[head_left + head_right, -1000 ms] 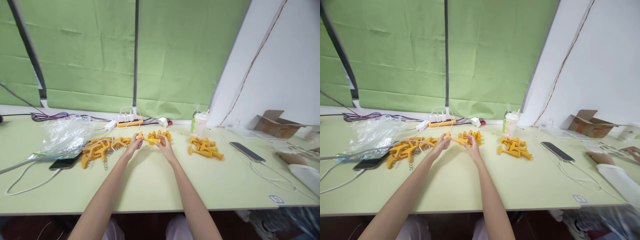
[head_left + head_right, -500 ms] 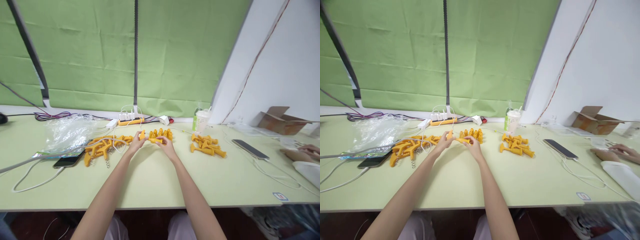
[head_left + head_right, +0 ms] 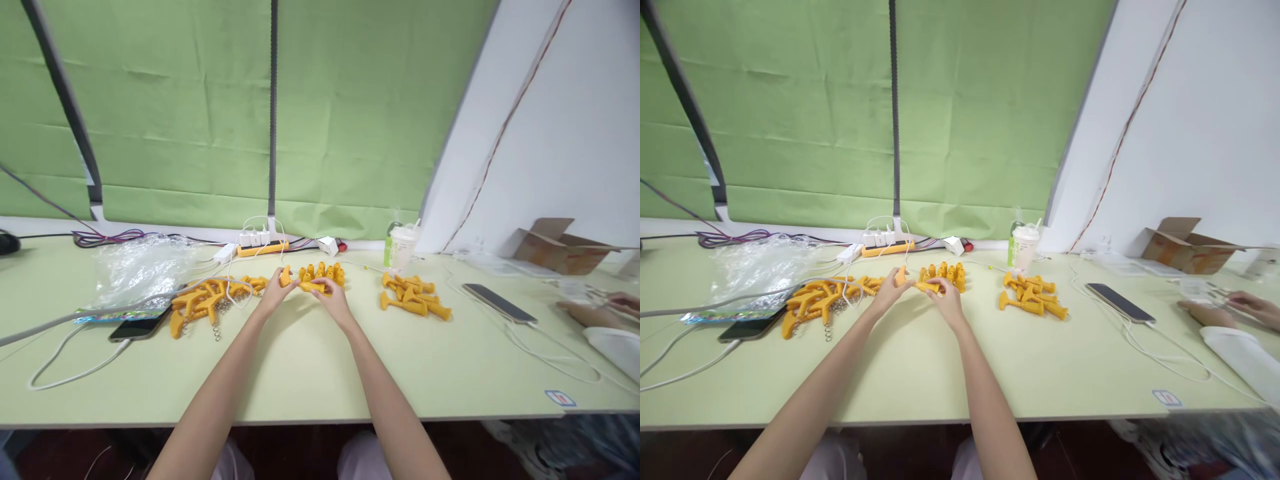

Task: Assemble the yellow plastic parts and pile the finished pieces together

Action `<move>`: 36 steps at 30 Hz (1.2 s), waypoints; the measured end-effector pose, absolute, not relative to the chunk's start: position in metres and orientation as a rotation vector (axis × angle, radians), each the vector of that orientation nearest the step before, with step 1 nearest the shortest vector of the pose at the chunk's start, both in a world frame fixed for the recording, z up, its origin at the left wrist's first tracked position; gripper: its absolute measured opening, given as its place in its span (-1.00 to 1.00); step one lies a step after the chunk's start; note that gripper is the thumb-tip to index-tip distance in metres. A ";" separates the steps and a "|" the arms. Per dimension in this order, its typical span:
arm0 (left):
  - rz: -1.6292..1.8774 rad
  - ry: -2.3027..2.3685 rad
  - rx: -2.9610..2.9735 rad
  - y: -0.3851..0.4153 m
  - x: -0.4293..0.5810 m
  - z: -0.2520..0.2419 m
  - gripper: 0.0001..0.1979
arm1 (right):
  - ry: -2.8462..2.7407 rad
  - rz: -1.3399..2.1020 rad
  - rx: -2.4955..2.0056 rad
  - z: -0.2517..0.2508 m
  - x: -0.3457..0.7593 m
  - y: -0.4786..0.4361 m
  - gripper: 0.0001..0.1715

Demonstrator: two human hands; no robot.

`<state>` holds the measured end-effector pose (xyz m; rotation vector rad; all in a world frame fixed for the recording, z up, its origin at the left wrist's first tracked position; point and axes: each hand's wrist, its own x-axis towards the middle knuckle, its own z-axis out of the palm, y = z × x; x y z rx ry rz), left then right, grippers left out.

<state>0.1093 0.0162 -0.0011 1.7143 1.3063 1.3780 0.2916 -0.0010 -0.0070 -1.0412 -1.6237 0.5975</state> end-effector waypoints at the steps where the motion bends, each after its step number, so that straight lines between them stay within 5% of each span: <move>1: 1.374 1.312 1.716 0.015 0.110 -0.001 -0.57 | -1.623 0.594 -1.038 -0.007 0.291 -0.002 -0.76; 20: 1.277 1.625 1.716 0.012 0.119 -0.006 -0.34 | -1.650 0.517 -1.069 -0.008 0.291 -0.004 -0.78; 26: 1.423 1.352 1.530 0.016 0.116 -0.009 -0.57 | -1.621 0.546 -1.055 -0.008 0.290 -0.003 -0.76; 36: 1.445 1.201 1.489 0.018 0.114 -0.009 -0.60 | -1.590 0.617 -1.066 -0.011 0.291 0.002 -0.76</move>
